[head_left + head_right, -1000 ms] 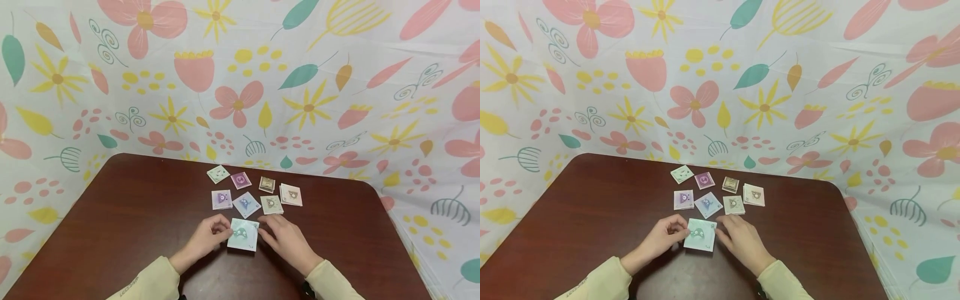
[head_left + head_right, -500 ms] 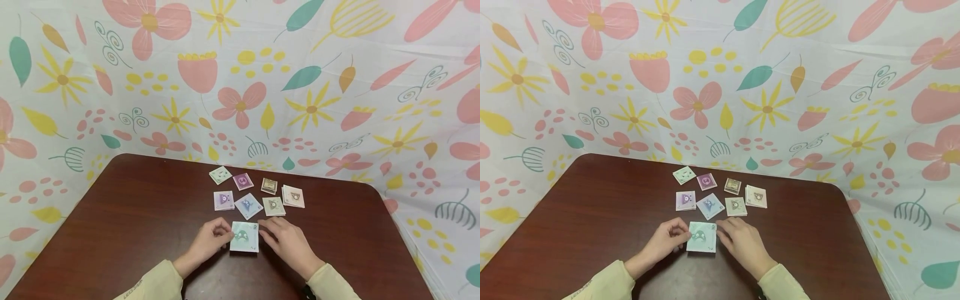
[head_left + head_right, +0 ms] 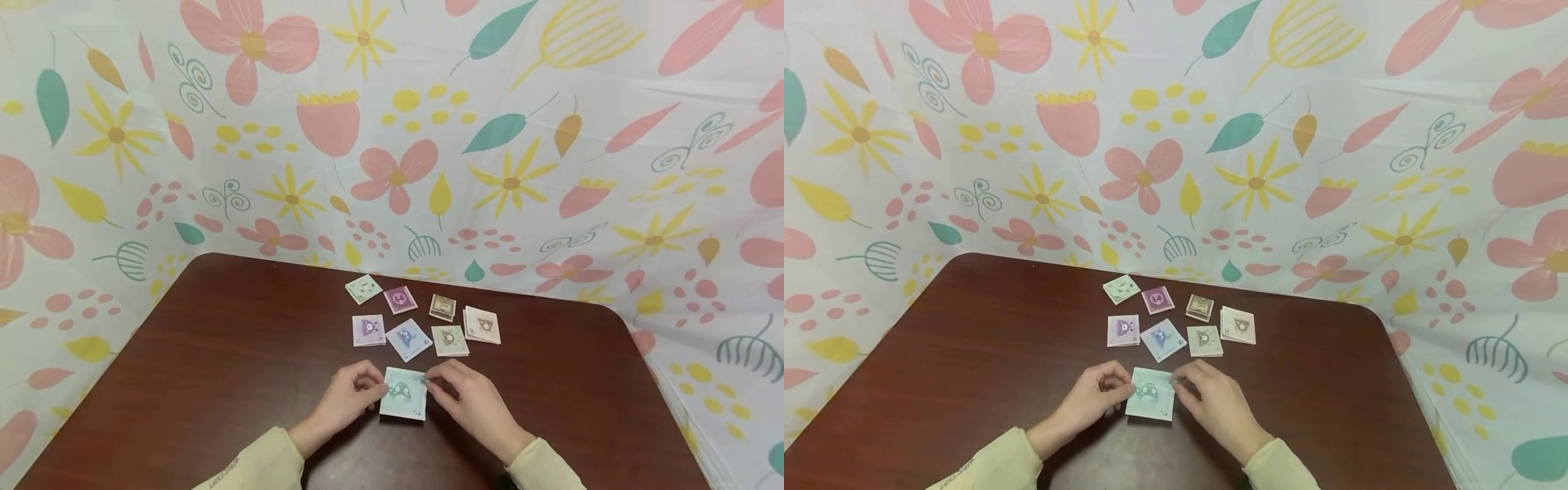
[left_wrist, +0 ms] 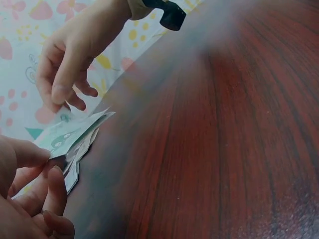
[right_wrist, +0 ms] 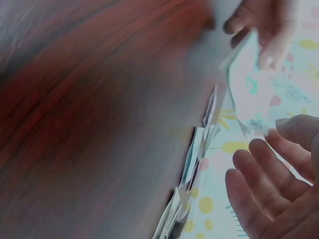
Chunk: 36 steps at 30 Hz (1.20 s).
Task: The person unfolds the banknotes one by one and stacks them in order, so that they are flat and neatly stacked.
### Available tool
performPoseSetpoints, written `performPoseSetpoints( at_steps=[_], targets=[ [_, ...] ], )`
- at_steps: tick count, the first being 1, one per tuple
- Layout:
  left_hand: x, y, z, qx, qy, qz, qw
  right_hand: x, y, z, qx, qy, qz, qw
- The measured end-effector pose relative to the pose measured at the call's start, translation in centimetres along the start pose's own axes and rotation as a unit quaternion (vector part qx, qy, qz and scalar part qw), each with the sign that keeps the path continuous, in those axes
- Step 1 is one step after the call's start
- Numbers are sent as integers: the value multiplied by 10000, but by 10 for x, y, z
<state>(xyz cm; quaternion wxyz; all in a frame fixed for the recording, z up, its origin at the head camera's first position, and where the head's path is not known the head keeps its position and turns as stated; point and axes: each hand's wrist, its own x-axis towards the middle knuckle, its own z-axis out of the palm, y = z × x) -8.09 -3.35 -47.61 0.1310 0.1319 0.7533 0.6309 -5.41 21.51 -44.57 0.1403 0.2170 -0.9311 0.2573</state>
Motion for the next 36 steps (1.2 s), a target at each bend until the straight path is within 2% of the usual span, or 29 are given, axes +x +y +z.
performPoseSetpoints(
  at_steps=[3,6,11,15,18,25,36],
  targets=[
    [-1,-2,0,42,10,15,10000,0,0,1,717,-118,192,9972],
    [-3,-4,0,11,9,48,10000,1,-1,3,1036,-195,262,9941],
    [-6,-6,2,-8,1,49,10000,1,-4,5,963,-223,368,9944],
    [-6,-6,3,57,4,166,9998,1,-6,4,790,-168,395,9960],
    [-6,-5,4,87,12,263,9996,0,-6,4,669,-135,280,9973],
    [-8,-6,5,132,-18,172,9998,-2,-6,4,406,-106,-120,9990],
    [-8,-9,5,-271,-250,285,9989,1,-5,-2,848,176,-544,9948]
  ],
)
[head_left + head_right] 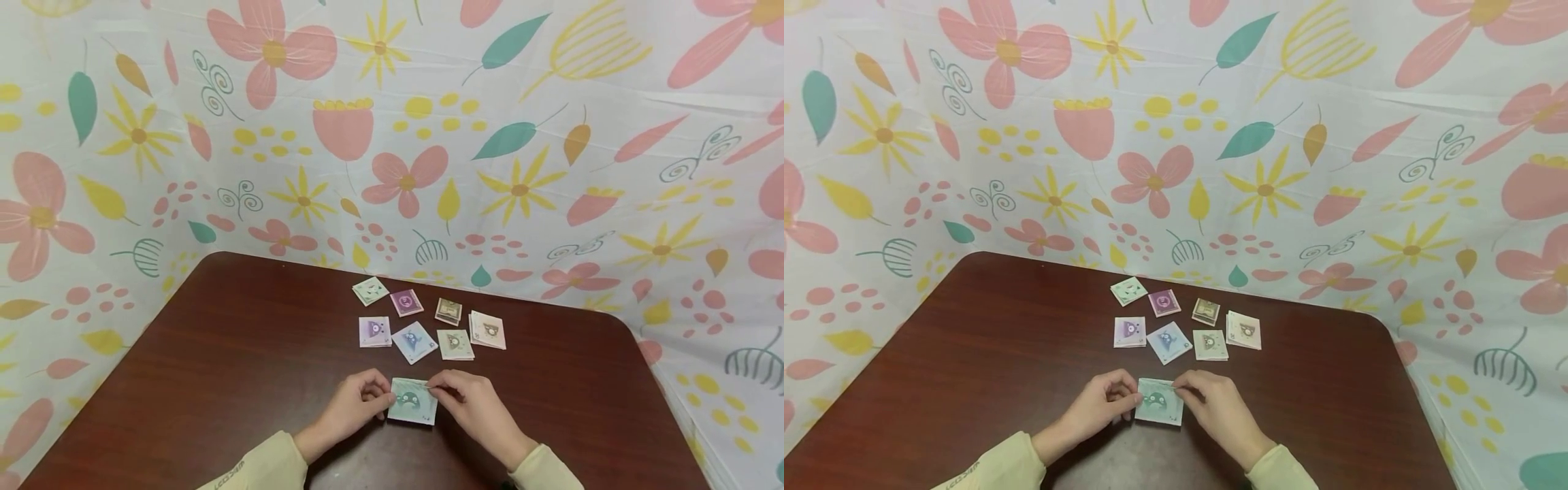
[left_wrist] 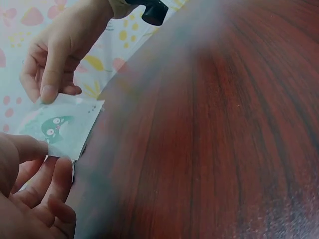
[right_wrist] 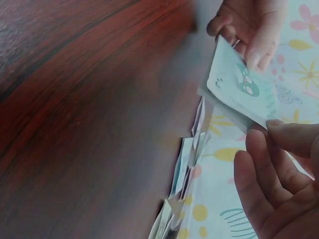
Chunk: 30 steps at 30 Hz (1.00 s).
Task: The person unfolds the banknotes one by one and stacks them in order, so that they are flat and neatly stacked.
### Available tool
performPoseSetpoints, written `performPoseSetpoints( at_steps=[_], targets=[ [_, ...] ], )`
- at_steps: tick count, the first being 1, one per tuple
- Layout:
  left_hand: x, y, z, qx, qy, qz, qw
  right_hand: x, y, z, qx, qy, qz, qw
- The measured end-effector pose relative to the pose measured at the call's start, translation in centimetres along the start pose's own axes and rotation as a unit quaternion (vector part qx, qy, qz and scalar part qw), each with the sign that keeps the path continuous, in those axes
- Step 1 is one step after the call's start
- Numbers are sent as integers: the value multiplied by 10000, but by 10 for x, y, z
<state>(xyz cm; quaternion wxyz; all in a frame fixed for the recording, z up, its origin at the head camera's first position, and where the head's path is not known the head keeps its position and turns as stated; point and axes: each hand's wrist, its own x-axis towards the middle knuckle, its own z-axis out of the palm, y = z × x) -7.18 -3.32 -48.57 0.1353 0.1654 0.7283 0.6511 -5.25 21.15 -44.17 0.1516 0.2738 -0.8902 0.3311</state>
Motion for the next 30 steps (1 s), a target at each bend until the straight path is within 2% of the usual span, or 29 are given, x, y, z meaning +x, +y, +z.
performPoseSetpoints(
  at_steps=[8,13,22,25,30],
  targets=[
    [-2,0,-4,56,-246,-19,9997,-1,-3,-7,231,4,-104,9997],
    [-2,-1,-13,150,-374,87,9991,-1,-3,-11,293,-18,-83,9995],
    [5,-5,-33,357,-192,166,9990,-1,-6,-17,567,-229,-130,9980],
    [8,-5,-35,364,-376,324,9981,-1,-7,-17,762,-327,-255,9962],
    [11,-6,-34,187,-898,574,9941,-1,-9,-17,993,-496,-369,9931]
  ],
)
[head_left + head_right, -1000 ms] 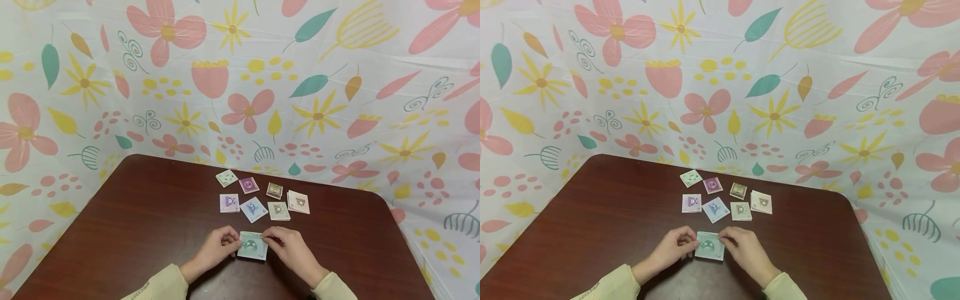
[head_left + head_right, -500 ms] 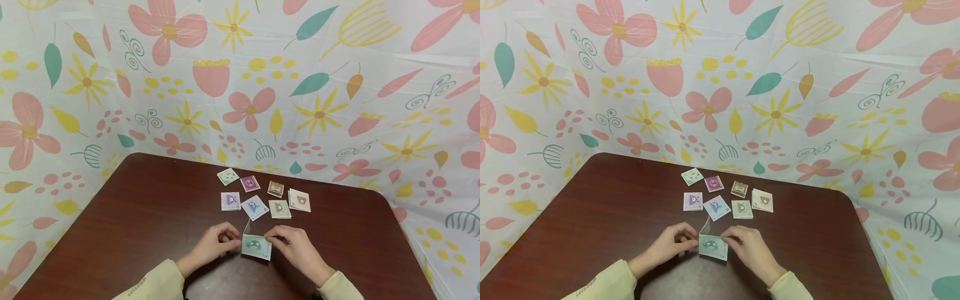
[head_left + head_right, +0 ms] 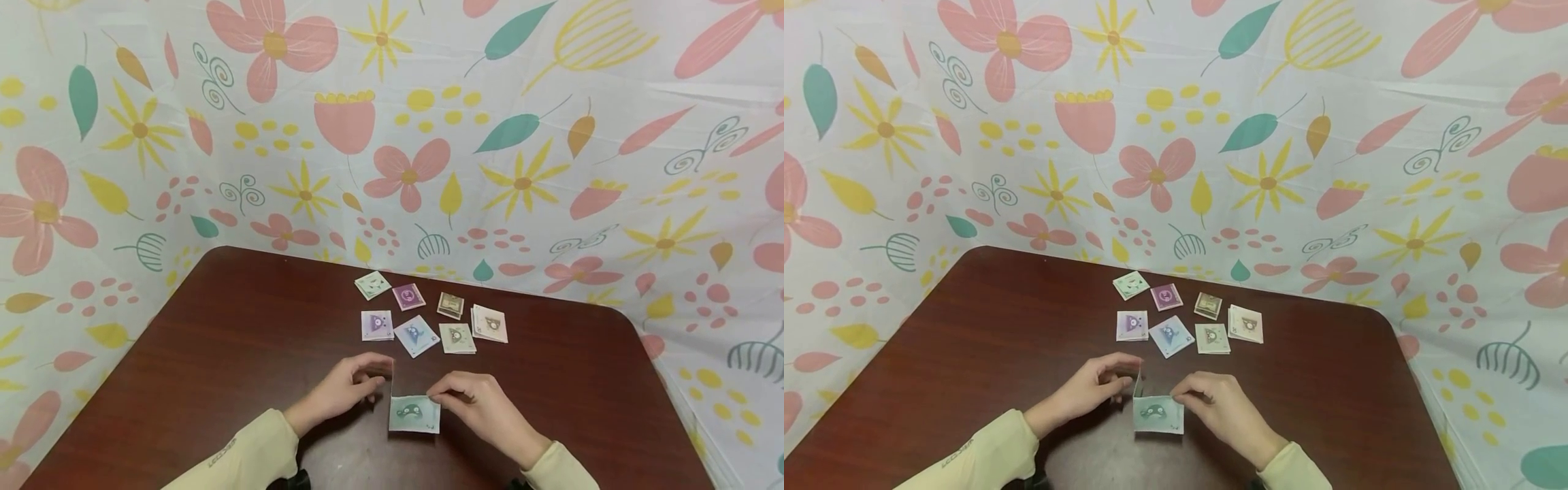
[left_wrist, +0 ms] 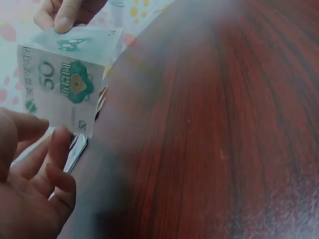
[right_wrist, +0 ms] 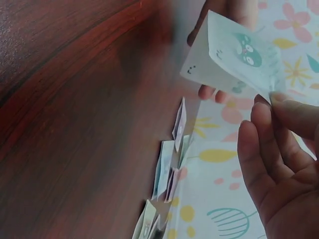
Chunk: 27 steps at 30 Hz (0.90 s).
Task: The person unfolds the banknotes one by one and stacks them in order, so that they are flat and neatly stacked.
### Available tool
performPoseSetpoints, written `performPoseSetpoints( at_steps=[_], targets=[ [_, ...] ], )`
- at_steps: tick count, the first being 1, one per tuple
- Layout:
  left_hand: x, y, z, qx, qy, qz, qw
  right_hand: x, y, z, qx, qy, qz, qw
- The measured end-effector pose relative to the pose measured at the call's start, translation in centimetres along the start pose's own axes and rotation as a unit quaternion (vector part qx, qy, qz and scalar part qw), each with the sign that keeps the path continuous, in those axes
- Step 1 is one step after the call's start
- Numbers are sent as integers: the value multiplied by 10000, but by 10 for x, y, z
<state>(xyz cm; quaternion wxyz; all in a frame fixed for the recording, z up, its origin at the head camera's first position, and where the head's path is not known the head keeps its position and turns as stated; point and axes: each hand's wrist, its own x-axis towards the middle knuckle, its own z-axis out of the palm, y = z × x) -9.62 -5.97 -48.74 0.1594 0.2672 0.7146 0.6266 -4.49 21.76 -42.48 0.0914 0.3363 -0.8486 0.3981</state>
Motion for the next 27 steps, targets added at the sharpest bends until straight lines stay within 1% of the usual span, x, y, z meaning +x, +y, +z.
performPoseSetpoints(
  at_steps=[1,3,5,8,11,13,18,21,24,27],
  targets=[
    [0,0,1,-37,-55,18,10000,0,0,0,16,-21,20,10000],
    [0,0,2,-72,-51,8,10000,1,-1,-1,-4,-35,93,10000],
    [0,1,2,-59,94,-64,9999,1,-1,-3,-56,-15,152,9999],
    [-2,1,0,43,436,-163,9989,1,1,-6,-139,62,275,9995],
    [-4,1,-3,130,681,-231,9973,-2,4,-8,-213,158,403,9988],
    [-5,1,-5,176,788,-282,9963,-4,8,-9,-258,218,514,9981],
    [-9,1,-11,275,939,-262,9949,-8,17,-12,-390,300,847,9952],
    [-11,1,-13,529,1020,-193,9932,-9,23,-11,-537,309,1078,9922],
    [-10,2,-13,932,1089,-174,9895,-10,30,-8,-725,318,1269,9888],
    [-8,2,-12,1309,1166,-271,9841,-10,37,-4,-770,345,1437,9860]
  ],
)
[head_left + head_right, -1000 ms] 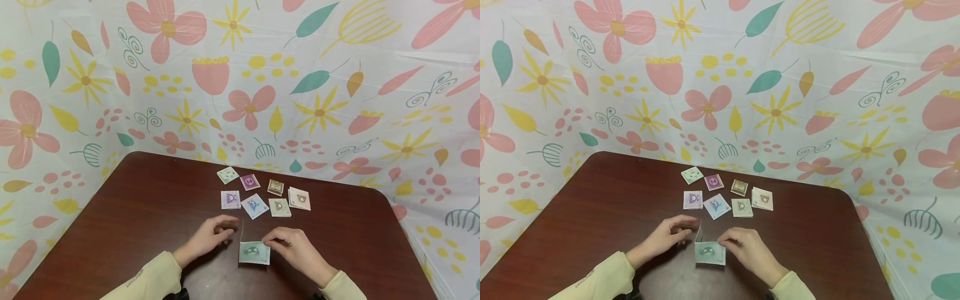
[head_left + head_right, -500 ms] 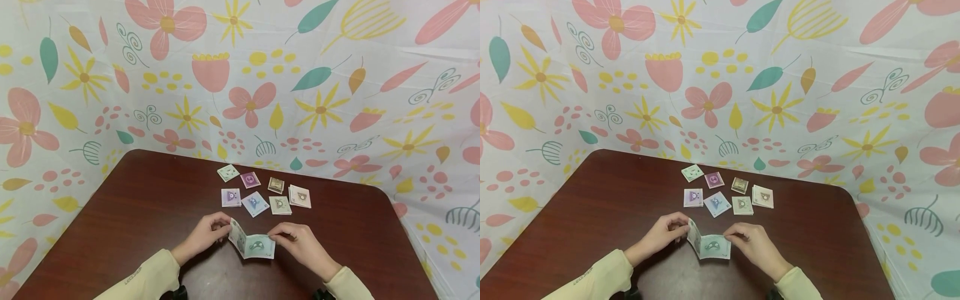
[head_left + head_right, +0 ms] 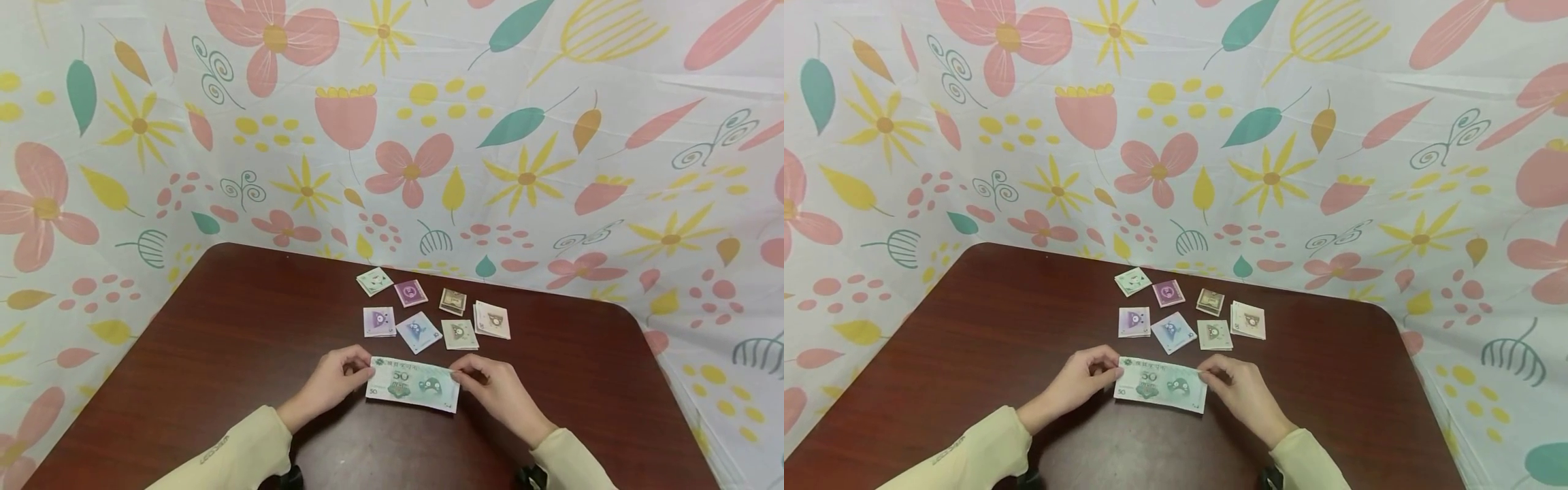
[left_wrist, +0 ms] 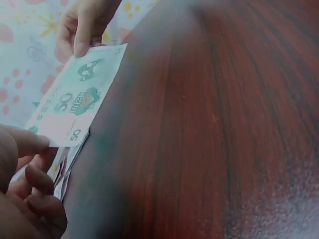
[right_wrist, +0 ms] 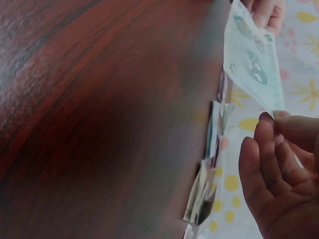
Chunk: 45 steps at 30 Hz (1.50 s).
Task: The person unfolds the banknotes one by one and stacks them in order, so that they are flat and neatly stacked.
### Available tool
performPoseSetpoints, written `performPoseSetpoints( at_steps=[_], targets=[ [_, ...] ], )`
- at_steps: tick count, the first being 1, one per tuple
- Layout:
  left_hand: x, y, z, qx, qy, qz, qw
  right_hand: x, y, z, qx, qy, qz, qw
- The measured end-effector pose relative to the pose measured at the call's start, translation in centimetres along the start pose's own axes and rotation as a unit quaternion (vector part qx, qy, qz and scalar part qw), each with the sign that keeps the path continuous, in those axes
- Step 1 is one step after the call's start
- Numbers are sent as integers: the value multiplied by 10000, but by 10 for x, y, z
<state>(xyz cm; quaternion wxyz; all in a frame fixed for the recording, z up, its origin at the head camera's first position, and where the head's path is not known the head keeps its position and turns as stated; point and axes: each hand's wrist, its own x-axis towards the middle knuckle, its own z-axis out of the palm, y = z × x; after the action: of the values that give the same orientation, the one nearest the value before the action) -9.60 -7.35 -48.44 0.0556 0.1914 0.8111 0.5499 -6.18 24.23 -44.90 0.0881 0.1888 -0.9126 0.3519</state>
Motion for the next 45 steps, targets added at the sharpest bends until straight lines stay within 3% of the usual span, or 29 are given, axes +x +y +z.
performPoseSetpoints(
  at_steps=[3,6,9,13,21,26,31,45],
  targets=[
    [2,-1,3,326,128,-51,9994,2,4,4,31,12,55,10000],
    [4,-1,6,625,215,85,9978,3,6,7,-57,-18,10,10000],
    [5,-1,7,832,151,295,9960,5,7,9,-223,-108,32,9997],
    [5,-1,7,1132,-34,363,9929,5,8,12,-177,-448,351,9982],
    [6,-2,8,1978,-249,333,9794,4,10,19,-161,-918,458,9946],
    [8,-1,10,2321,-239,492,9711,6,10,22,-335,-1143,542,9914],
    [9,0,11,2585,-204,517,9644,7,10,22,-416,-1214,448,9907],
    [10,1,7,2822,-394,336,9579,7,10,23,-741,-1229,401,9888]
  ],
)
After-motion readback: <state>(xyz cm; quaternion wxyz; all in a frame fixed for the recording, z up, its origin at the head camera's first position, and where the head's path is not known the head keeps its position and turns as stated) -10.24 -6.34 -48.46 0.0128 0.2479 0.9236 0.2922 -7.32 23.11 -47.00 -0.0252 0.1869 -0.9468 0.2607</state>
